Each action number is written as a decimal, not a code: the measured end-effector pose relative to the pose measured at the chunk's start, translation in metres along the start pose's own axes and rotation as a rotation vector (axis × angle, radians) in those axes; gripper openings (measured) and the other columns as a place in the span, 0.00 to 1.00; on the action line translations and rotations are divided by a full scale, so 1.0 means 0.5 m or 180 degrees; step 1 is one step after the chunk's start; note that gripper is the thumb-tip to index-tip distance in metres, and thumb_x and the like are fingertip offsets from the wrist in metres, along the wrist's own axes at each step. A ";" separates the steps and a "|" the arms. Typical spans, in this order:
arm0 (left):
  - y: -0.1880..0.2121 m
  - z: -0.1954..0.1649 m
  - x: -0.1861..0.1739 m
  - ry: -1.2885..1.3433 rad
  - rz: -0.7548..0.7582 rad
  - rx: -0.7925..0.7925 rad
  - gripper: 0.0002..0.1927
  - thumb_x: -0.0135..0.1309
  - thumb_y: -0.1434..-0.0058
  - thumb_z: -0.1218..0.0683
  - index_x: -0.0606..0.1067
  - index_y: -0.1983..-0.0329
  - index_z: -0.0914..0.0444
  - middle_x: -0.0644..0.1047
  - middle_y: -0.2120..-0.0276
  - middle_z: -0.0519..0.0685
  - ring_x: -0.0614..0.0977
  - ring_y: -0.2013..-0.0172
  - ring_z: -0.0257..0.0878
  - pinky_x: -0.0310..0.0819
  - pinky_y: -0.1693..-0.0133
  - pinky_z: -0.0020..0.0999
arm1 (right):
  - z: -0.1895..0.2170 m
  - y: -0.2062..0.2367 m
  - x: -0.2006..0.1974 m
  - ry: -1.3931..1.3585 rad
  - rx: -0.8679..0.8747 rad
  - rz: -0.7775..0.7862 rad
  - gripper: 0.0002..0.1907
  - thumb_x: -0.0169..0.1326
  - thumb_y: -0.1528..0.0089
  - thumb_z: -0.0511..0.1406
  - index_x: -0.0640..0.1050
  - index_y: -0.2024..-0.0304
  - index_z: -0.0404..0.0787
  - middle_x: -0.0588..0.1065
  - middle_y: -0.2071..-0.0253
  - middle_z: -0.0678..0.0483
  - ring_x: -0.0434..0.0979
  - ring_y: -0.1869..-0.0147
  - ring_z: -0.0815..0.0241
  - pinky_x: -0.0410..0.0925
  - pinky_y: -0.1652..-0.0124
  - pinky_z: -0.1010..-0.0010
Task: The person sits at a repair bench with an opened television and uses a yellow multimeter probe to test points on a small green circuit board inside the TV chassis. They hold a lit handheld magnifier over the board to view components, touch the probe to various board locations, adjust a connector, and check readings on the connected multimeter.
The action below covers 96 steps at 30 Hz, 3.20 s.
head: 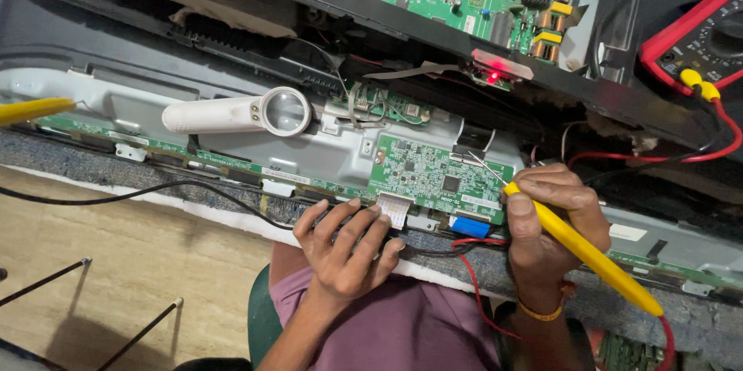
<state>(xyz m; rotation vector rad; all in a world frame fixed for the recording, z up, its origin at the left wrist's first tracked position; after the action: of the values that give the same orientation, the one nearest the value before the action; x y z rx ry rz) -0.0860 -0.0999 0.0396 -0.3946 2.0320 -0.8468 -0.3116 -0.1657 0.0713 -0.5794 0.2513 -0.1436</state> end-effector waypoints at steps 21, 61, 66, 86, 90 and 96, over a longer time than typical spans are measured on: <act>0.008 -0.003 0.005 -0.0065 -0.0053 -0.0014 0.17 0.59 0.33 0.48 0.74 0.45 0.59 0.78 0.52 0.47 0.76 0.47 0.44 0.63 0.39 0.48 | 0.001 -0.001 -0.007 -0.0162 -0.0072 -0.0291 0.11 0.57 0.29 0.35 0.71 0.55 0.34 0.74 0.65 0.48 0.76 0.67 0.61 0.73 0.61 0.73; 0.005 -0.008 0.007 -0.0088 -0.0062 0.0041 0.12 0.59 0.34 0.46 0.81 0.57 0.58 0.78 0.51 0.48 0.75 0.46 0.43 0.63 0.40 0.46 | -0.004 0.012 -0.006 0.0011 0.0155 -0.0106 0.09 0.58 0.29 0.34 0.72 0.54 0.35 0.76 0.63 0.47 0.78 0.63 0.62 0.73 0.61 0.74; 0.005 -0.005 0.004 -0.0088 -0.0105 0.0016 0.11 0.59 0.35 0.47 0.80 0.59 0.58 0.78 0.52 0.47 0.75 0.47 0.43 0.63 0.40 0.46 | -0.005 0.011 -0.002 0.0001 0.0084 -0.0114 0.09 0.58 0.29 0.34 0.73 0.55 0.34 0.76 0.62 0.48 0.78 0.62 0.61 0.74 0.59 0.73; 0.004 -0.004 0.007 -0.0018 -0.0106 0.0005 0.10 0.60 0.35 0.48 0.80 0.58 0.59 0.79 0.53 0.47 0.77 0.50 0.43 0.63 0.41 0.46 | -0.008 0.012 -0.005 0.0019 0.0023 -0.0182 0.11 0.58 0.28 0.34 0.71 0.56 0.34 0.75 0.64 0.48 0.77 0.65 0.61 0.73 0.58 0.72; 0.004 -0.006 0.009 -0.0012 -0.0099 0.0009 0.10 0.60 0.35 0.48 0.80 0.58 0.59 0.79 0.54 0.47 0.77 0.50 0.43 0.64 0.41 0.46 | -0.007 0.012 -0.004 0.0030 0.0049 -0.0190 0.11 0.58 0.28 0.35 0.71 0.56 0.33 0.75 0.64 0.47 0.77 0.65 0.61 0.73 0.59 0.72; 0.004 -0.006 0.008 -0.0017 -0.0073 0.0029 0.10 0.60 0.35 0.48 0.80 0.58 0.59 0.79 0.54 0.48 0.77 0.50 0.43 0.65 0.41 0.46 | -0.005 0.010 -0.005 0.0007 0.0052 -0.0168 0.11 0.58 0.28 0.35 0.71 0.56 0.34 0.75 0.64 0.47 0.77 0.65 0.61 0.74 0.61 0.73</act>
<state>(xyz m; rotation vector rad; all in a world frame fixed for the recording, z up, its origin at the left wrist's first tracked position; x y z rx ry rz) -0.0905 -0.0995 0.0370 -0.4154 2.0216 -0.8677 -0.3143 -0.1623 0.0670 -0.5698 0.2368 -0.1972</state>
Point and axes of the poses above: each hand's wrist, its own y-axis away from the middle knuckle, its own x-axis out of the palm, z = x × y, the point moved 4 cm from there along -y, towards the middle knuckle
